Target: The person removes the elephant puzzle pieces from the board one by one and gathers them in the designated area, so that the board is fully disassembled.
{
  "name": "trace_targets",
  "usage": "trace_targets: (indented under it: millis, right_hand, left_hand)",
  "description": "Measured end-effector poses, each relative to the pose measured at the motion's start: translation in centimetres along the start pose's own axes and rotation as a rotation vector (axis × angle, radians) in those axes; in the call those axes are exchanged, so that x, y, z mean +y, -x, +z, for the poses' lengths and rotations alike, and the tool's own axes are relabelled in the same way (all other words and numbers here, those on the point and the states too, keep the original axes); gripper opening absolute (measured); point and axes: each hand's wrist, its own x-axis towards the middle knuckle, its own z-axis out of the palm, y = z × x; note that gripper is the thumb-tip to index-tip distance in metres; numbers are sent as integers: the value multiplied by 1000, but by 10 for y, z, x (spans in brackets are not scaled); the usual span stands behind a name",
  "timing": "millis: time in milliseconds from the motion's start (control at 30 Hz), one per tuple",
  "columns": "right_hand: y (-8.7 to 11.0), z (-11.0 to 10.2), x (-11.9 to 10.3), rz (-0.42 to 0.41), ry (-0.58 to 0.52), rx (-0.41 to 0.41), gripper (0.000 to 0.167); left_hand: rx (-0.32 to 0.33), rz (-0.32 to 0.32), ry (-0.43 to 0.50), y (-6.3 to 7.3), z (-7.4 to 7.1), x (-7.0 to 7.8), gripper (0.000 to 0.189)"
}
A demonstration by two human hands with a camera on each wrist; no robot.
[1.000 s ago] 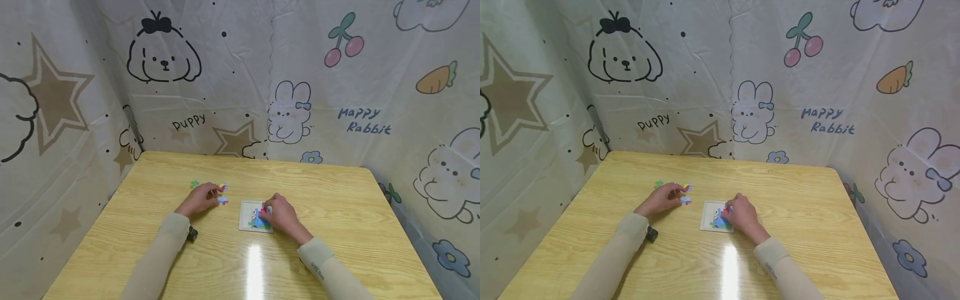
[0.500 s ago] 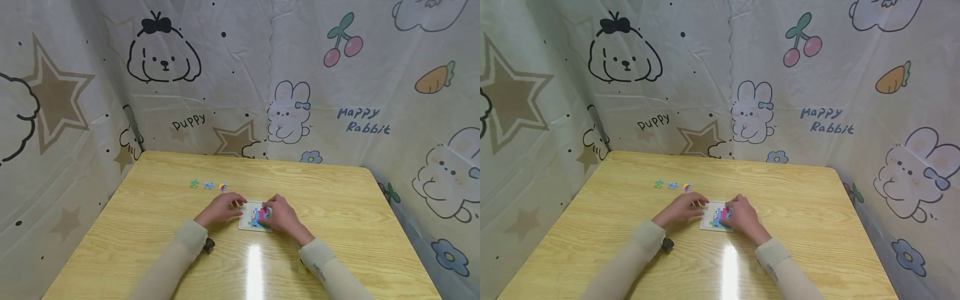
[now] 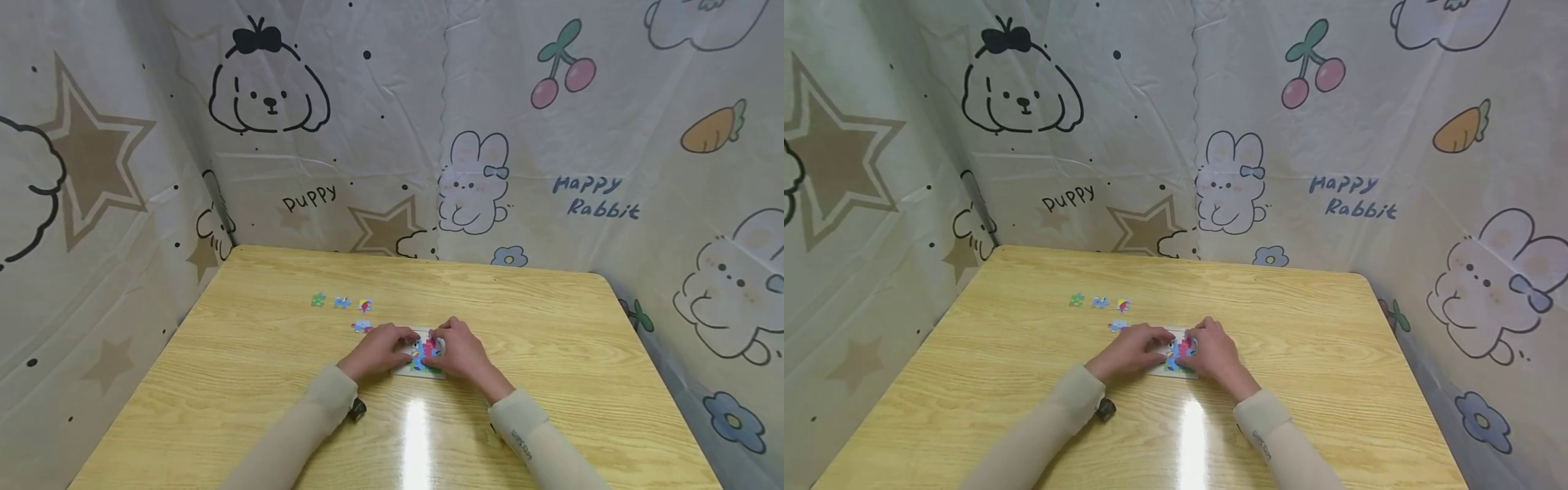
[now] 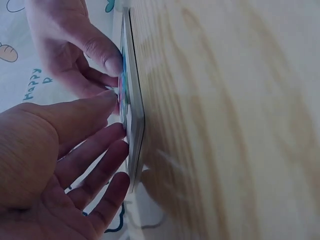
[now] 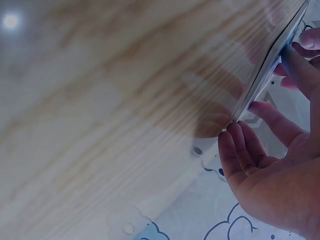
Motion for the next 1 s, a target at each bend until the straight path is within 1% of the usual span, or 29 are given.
trace_targets:
  millis: [200,400,600,800,900,1000]
  right_hand:
    - [1,-2,-2,10,-14,-1,61]
    - [2,-2,-2,5,-11,1,63]
    - [1,-2,-1,4,-9,2,64]
    - [2,-2,-2,7,-17,5,62]
    - [2,-2,-2,8,-19,5,61]
    - [3,-3,-2,14,-23,3,60]
  left_hand:
    - [27,1,52,1,2,5,37]
    - [50,0,112,-1,4,4,34]
    - [47,-1,157,-4,5,6,34]
    - [39,-54,197,-6,4,8,33]
    - [43,-62,225,-7,4,7,32]
    - [50,-54,244,-7,5,5,30]
